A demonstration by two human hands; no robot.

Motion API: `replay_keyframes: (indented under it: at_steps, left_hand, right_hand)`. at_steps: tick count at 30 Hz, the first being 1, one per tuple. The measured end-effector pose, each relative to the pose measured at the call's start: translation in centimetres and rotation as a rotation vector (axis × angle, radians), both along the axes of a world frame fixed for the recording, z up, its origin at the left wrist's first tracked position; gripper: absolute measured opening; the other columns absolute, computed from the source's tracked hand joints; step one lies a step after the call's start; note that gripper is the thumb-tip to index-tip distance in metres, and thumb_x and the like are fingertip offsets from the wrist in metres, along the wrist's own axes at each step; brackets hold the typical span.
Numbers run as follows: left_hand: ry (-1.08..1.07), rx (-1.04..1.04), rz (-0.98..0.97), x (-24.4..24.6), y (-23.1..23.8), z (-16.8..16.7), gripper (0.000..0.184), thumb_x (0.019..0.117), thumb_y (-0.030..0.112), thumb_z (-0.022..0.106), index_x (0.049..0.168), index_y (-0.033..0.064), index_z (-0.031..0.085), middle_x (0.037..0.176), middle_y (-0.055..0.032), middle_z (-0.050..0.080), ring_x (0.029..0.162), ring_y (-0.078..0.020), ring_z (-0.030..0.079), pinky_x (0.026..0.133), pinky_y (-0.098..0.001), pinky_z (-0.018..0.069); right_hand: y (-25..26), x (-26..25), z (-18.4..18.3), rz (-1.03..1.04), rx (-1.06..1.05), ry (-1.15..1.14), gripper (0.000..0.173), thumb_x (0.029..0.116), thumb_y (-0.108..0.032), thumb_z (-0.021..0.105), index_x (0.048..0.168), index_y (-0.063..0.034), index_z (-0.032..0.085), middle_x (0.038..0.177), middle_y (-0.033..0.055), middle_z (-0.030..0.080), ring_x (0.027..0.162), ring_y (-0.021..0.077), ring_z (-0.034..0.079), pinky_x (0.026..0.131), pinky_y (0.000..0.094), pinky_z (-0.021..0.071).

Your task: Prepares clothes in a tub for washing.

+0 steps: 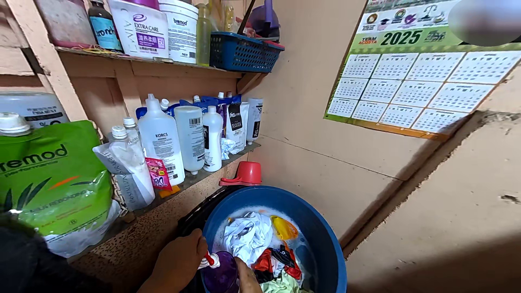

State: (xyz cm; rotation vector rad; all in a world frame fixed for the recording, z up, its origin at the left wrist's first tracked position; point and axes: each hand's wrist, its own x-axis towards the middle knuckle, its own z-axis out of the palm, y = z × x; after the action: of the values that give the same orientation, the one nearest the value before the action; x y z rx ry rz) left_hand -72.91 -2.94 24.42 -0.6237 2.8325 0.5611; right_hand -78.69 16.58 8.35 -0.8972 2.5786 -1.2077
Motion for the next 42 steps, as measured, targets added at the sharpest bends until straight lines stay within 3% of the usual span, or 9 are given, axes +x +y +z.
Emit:
replay_keyframes:
  at_steps: [4, 7, 12, 17, 24, 31, 35, 42]
  left_hand:
    - [0.027, -0.057, -0.004, 0.5, -0.6, 0.5, 0.06, 0.1051, 0.061, 0.034, 0.123, 0.0099, 0.06, 0.097, -0.0151, 0.069, 0.094, -0.035, 0.069, 0.08, -0.0557, 0.0541]
    - [0.106, -0.063, 0.021, 1.3, -0.9, 0.8, 0.068, 0.0995, 0.07, 0.039, 0.122, 0.0102, 0.061, 0.09, -0.0126, 0.068, 0.087, -0.0325, 0.069, 0.077, -0.0536, 0.0545]
    - [0.176, -0.032, 0.006, 2.2, -0.5, 1.8, 0.063, 0.0925, 0.064, 0.06, 0.125, 0.01, 0.063, 0.102, -0.0085, 0.071, 0.093, -0.0272, 0.069, 0.082, -0.051, 0.0552]
    - [0.14, -0.11, -0.093, 2.8, 0.1, 2.0, 0.066, 0.0915, 0.061, 0.062, 0.141, 0.0167, 0.058, 0.123, -0.0086, 0.068, 0.102, -0.0291, 0.069, 0.084, -0.0527, 0.0552]
    - [0.158, -0.134, -0.135, 3.0, 0.1, 1.3, 0.053, 0.0947, 0.052, 0.065, 0.133, 0.0149, 0.065, 0.122, -0.0113, 0.068, 0.096, -0.0312, 0.07, 0.079, -0.053, 0.0569]
    - [0.129, -0.213, -0.117, 3.1, 0.4, 1.5, 0.067, 0.0901, 0.064, 0.063, 0.135, 0.0136, 0.062, 0.122, -0.0121, 0.067, 0.099, -0.0318, 0.07, 0.079, -0.0525, 0.0567]
    - [0.13, -0.276, -0.09, 3.1, 0.7, 1.5, 0.071, 0.0872, 0.069, 0.063, 0.125, 0.0089, 0.064, 0.115, -0.0135, 0.068, 0.093, -0.0325, 0.07, 0.073, -0.0516, 0.0567]
    - [0.106, -0.279, -0.108, 3.0, 1.2, 1.5, 0.066, 0.0916, 0.068, 0.057, 0.105, 0.004, 0.069, 0.098, -0.0156, 0.071, 0.09, -0.0341, 0.07, 0.074, -0.0533, 0.0544]
  right_hand:
    - [-0.2, 0.2, 0.1, -0.001, -0.003, 0.007, 0.097, 0.0699, -0.031, 0.091, 0.148, 0.0042, 0.046, 0.138, 0.0215, 0.062, 0.129, 0.0337, 0.06, 0.113, 0.0481, 0.0452]
    - [-0.3, 0.2, 0.3, -0.002, 0.008, -0.002, 0.098, 0.0698, -0.032, 0.091, 0.148, 0.0041, 0.045, 0.139, 0.0218, 0.061, 0.13, 0.0336, 0.059, 0.114, 0.0479, 0.0447]
    - [-0.5, 0.3, 0.3, -0.004, 0.004, -0.008, 0.096, 0.0704, -0.031, 0.091, 0.148, 0.0046, 0.046, 0.139, 0.0228, 0.061, 0.129, 0.035, 0.059, 0.114, 0.049, 0.0446]
    - [-0.6, 0.3, 0.4, -0.008, -0.003, -0.012, 0.096, 0.0701, -0.03, 0.091, 0.147, 0.0047, 0.046, 0.139, 0.023, 0.061, 0.129, 0.0361, 0.059, 0.113, 0.0498, 0.0449]
    - [-0.4, 0.2, 0.3, -0.011, -0.019, 0.002, 0.097, 0.0694, -0.031, 0.091, 0.147, 0.006, 0.046, 0.137, 0.024, 0.061, 0.128, 0.0366, 0.06, 0.113, 0.0506, 0.0451]
    - [-0.3, 0.2, 0.0, -0.005, -0.015, -0.006, 0.096, 0.0701, -0.032, 0.091, 0.147, 0.0058, 0.046, 0.136, 0.0244, 0.062, 0.127, 0.0369, 0.061, 0.111, 0.0509, 0.0462]
    - [-0.4, 0.2, -0.1, -0.008, -0.013, 0.0, 0.096, 0.0701, -0.032, 0.091, 0.146, 0.0059, 0.047, 0.136, 0.0246, 0.062, 0.127, 0.0372, 0.06, 0.112, 0.0513, 0.0459]
    - [-0.4, 0.3, -0.1, -0.02, -0.032, 0.009, 0.095, 0.0698, -0.031, 0.091, 0.145, 0.0063, 0.047, 0.135, 0.0246, 0.062, 0.126, 0.0374, 0.061, 0.111, 0.0515, 0.046]
